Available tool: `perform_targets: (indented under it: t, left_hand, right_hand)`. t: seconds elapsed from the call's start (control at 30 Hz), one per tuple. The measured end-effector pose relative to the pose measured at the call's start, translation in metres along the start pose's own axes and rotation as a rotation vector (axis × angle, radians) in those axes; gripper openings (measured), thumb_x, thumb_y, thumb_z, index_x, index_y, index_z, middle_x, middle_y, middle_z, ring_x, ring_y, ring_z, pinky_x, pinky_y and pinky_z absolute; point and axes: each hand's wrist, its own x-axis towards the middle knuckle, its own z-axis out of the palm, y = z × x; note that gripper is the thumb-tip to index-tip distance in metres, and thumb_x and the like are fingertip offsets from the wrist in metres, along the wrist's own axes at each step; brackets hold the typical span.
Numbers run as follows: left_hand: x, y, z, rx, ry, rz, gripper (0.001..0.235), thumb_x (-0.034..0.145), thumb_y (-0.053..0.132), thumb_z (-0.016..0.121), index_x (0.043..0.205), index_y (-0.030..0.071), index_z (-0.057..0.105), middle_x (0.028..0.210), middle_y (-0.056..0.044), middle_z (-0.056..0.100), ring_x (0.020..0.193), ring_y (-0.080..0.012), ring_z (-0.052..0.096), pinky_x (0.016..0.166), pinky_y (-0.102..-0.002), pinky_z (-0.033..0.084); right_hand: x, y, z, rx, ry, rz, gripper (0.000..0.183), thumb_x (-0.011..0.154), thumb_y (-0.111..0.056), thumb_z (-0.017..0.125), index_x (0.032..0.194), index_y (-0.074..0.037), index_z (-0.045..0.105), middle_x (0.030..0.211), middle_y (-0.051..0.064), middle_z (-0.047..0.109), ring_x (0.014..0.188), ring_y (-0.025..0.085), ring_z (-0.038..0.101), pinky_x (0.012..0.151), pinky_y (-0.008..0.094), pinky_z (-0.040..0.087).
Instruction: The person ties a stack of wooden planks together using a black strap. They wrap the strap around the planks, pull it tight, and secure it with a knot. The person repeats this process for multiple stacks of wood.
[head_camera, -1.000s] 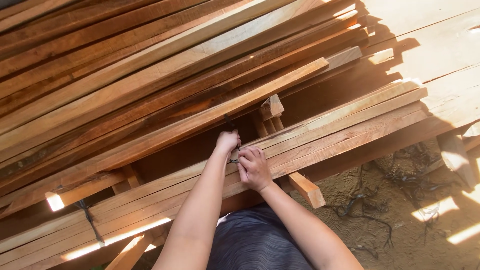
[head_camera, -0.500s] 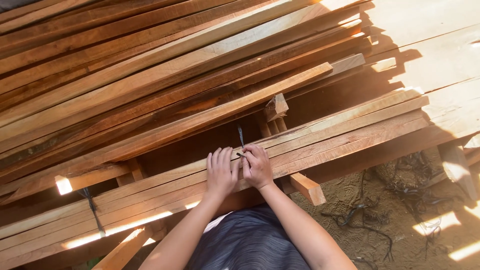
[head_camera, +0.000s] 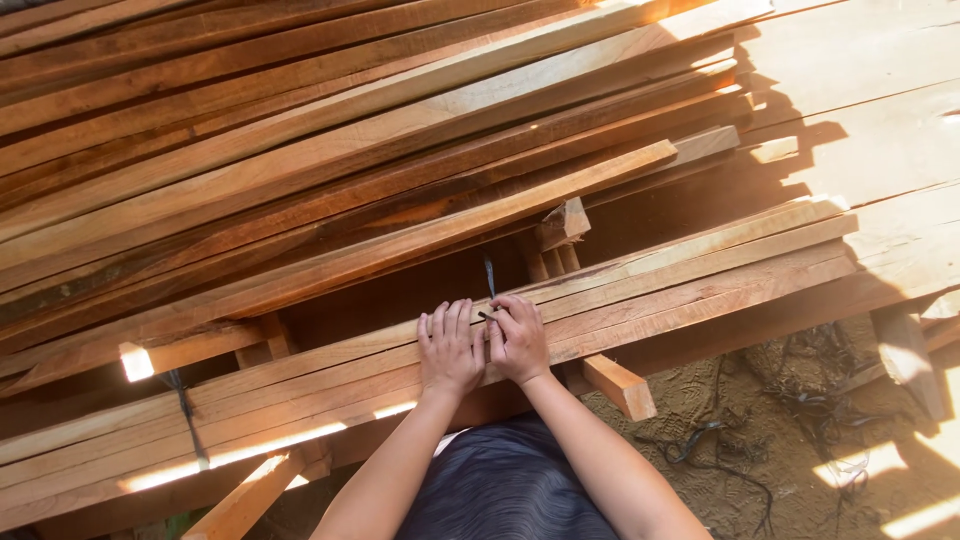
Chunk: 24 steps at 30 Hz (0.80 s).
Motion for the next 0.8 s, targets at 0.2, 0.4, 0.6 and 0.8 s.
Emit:
perform_targets:
  t: [0.2, 0.4, 0.6, 0.8]
  left_hand:
    - [0.006, 0.000, -0.003, -0.014, -0.003, -0.011, 0.055, 0.103, 0.049, 0.042, 0.148, 0.019, 0.050, 0.142, 0.000, 0.056, 0.134, -0.0220, 0.049, 0.118, -0.052, 0.025]
    - [0.007, 0.003, -0.004, -0.051, -0.016, -0.026, 0.054, 0.102, 0.048, 0.044, 0.147, 0.019, 0.051, 0.140, 0.000, 0.056, 0.132, -0.0222, 0.050, 0.116, -0.052, 0.027]
    - [0.051, -0.008, 0.013, -0.180, -0.315, -0.166, 0.046, 0.104, 0.059, 0.037, 0.124, 0.032, 0.068, 0.115, 0.010, 0.072, 0.109, -0.0182, 0.067, 0.096, -0.044, 0.045]
    - [0.093, -0.020, 0.040, -0.456, -0.762, -0.379, 0.033, 0.094, 0.057, 0.054, 0.118, 0.046, 0.073, 0.110, 0.010, 0.078, 0.115, -0.0233, 0.071, 0.094, -0.042, 0.053]
  right_hand:
    - [0.001, 0.004, -0.002, 0.038, -0.024, 0.027, 0.014, 0.094, -0.018, 0.060, 0.082, -0.013, 0.066, 0.110, 0.002, 0.067, 0.111, 0.026, 0.065, 0.095, 0.039, 0.047]
    - [-0.001, 0.004, -0.004, 0.032, -0.020, 0.027, 0.013, 0.093, -0.017, 0.060, 0.082, -0.012, 0.066, 0.110, 0.003, 0.067, 0.110, 0.027, 0.065, 0.094, 0.040, 0.047]
    - [-0.005, 0.006, -0.003, 0.017, 0.002, 0.026, 0.014, 0.093, -0.017, 0.060, 0.081, -0.013, 0.066, 0.110, 0.001, 0.068, 0.108, 0.025, 0.066, 0.092, 0.038, 0.048]
    - [0.000, 0.000, -0.006, 0.017, 0.033, 0.052, 0.015, 0.095, -0.017, 0.061, 0.081, -0.012, 0.065, 0.112, 0.001, 0.068, 0.110, 0.025, 0.066, 0.091, 0.037, 0.049]
